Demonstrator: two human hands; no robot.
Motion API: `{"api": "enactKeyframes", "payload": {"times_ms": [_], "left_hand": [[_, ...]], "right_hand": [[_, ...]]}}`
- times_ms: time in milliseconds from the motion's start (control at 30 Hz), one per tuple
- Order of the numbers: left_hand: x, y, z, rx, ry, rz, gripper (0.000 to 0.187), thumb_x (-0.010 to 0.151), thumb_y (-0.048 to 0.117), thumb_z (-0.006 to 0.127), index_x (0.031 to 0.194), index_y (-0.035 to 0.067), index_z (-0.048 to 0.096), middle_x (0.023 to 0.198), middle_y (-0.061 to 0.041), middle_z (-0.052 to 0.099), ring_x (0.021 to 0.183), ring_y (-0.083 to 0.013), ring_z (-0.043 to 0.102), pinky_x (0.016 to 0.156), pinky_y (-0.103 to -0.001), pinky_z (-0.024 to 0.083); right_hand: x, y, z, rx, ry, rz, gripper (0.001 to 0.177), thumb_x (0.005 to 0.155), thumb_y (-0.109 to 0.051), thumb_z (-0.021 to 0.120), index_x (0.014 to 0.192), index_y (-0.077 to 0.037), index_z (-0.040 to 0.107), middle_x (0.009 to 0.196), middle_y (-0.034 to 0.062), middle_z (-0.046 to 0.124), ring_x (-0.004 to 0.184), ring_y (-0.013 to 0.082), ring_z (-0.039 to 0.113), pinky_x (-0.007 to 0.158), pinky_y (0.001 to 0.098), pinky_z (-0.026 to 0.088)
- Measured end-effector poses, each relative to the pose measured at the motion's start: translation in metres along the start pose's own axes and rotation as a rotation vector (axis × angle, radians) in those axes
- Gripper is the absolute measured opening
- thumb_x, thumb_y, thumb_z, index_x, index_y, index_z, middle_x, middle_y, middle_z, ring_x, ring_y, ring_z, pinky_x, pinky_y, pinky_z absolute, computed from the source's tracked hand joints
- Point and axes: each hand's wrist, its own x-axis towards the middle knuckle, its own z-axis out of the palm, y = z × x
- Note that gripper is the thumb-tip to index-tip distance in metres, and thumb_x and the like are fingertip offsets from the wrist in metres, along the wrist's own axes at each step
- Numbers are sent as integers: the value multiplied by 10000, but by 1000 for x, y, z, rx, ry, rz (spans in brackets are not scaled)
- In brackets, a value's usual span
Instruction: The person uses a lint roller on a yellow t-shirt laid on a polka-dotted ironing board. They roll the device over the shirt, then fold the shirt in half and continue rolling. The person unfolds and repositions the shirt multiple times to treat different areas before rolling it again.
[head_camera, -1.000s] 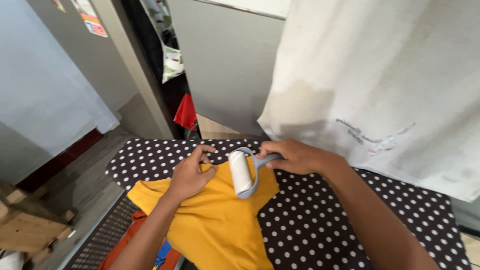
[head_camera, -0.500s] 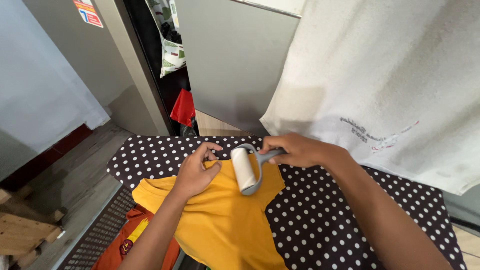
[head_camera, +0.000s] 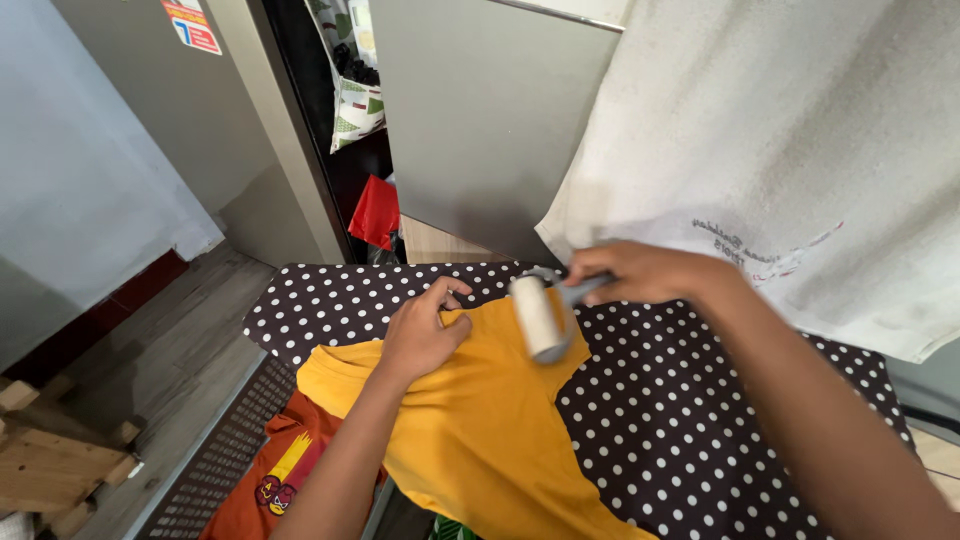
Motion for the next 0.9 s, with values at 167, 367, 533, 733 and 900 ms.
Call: {"api": "enactKeyframes", "payload": {"times_ms": [167, 367, 533, 733, 900], "left_hand": [[-3, 0, -3, -16, 7, 2, 400, 777, 211, 731, 1167, 166, 653, 970, -45, 746, 675, -206, 674, 683, -367, 529], [1, -7, -2, -51, 1, 85, 449, 750, 244, 772, 1164, 99, 670, 982, -82, 748, 728, -182, 678, 705, -354, 531], [24, -18, -17, 157, -318, 4, 504, 757, 412, 828, 1006, -13, 720, 992, -164, 727, 819, -232, 671, 773, -368, 528], [50, -5, -33, 107, -713, -14, 491, 850, 464, 786, 902, -22, 734, 894, -131, 698, 806, -192, 669, 688, -360, 594], [42, 45, -49, -715, -580, -287, 325, 872, 371, 711, 981, 65, 709, 885, -15, 743, 688, -110, 693, 622, -292, 571]], "right_hand": [[12, -7, 5, 54, 2, -117, 292, 895, -290, 672, 1154, -158, 649, 1259, 26, 733, 1198, 181, 681, 1076, 395, 514], [-42, 73, 12, 163, 89, 190, 355, 906, -322, 688, 1239, -234, 603, 1458, -22, 605, 1376, 212, 520, 1174, 489, 361], [-123, 135, 71, 398, 257, 408, 430, 952, -359, 679, 1346, -236, 559, 1325, 82, 682, 1201, 301, 635, 1035, 504, 485], [-165, 134, 150, 295, 692, 411, 471, 921, -408, 684, 1274, -106, 605, 1156, 133, 735, 993, 297, 750, 883, 416, 575], [-172, 86, 149, -234, 1102, 130, 665, 869, -389, 722, 1309, 76, 538, 1252, 270, 632, 1137, 407, 626, 972, 451, 498]]}}
